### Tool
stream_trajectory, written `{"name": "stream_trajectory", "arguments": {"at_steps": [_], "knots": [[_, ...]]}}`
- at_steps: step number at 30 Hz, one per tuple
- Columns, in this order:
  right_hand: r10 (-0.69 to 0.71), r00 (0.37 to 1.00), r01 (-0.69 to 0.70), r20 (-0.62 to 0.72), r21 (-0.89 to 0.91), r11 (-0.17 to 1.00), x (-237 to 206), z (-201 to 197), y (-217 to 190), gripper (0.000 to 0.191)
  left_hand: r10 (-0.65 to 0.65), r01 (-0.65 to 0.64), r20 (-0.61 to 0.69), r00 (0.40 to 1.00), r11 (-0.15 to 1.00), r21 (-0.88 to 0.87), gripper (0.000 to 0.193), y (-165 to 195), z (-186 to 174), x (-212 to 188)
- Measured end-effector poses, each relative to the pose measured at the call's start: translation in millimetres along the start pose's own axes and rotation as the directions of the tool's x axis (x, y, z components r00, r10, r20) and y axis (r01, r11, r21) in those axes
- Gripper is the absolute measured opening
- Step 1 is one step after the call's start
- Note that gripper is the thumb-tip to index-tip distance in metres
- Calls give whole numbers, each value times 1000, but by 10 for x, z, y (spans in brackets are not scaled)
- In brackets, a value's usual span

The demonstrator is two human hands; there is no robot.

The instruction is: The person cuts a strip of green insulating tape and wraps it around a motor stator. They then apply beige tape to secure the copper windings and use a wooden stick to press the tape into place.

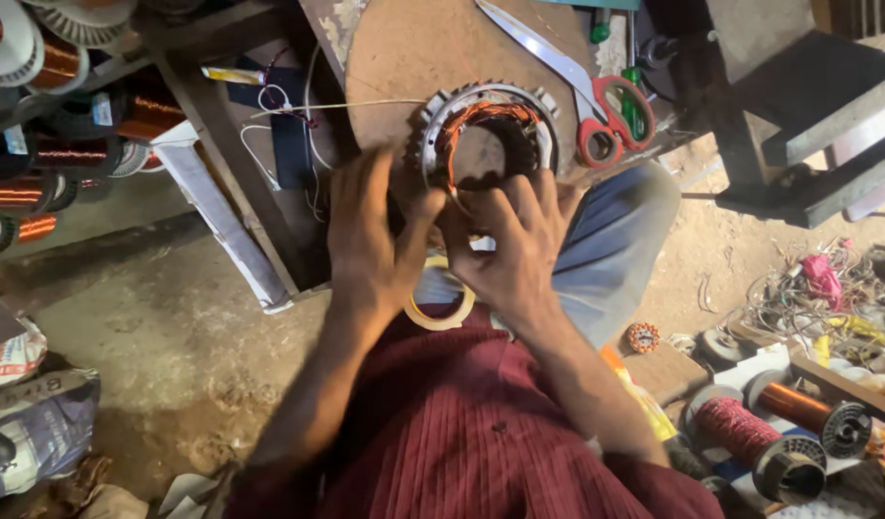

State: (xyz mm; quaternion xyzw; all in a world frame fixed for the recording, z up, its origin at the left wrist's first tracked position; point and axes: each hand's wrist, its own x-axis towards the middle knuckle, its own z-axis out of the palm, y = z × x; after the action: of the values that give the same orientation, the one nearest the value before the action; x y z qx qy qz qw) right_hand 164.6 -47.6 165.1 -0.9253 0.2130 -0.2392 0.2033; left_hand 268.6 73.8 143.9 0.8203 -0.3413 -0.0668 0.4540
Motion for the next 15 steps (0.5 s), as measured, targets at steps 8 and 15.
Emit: {"name": "stream_trajectory", "arguments": {"at_steps": [8,15], "knots": [[113,991,-82,-79,323,943,-73,-336,183,21,183,-178,50,982,980,-94,61,69,386,1013],[167,985,-152,-45,229,961,87,-427,508,19,158,94,182,970,450,-888,34,260,532,1218]]}}
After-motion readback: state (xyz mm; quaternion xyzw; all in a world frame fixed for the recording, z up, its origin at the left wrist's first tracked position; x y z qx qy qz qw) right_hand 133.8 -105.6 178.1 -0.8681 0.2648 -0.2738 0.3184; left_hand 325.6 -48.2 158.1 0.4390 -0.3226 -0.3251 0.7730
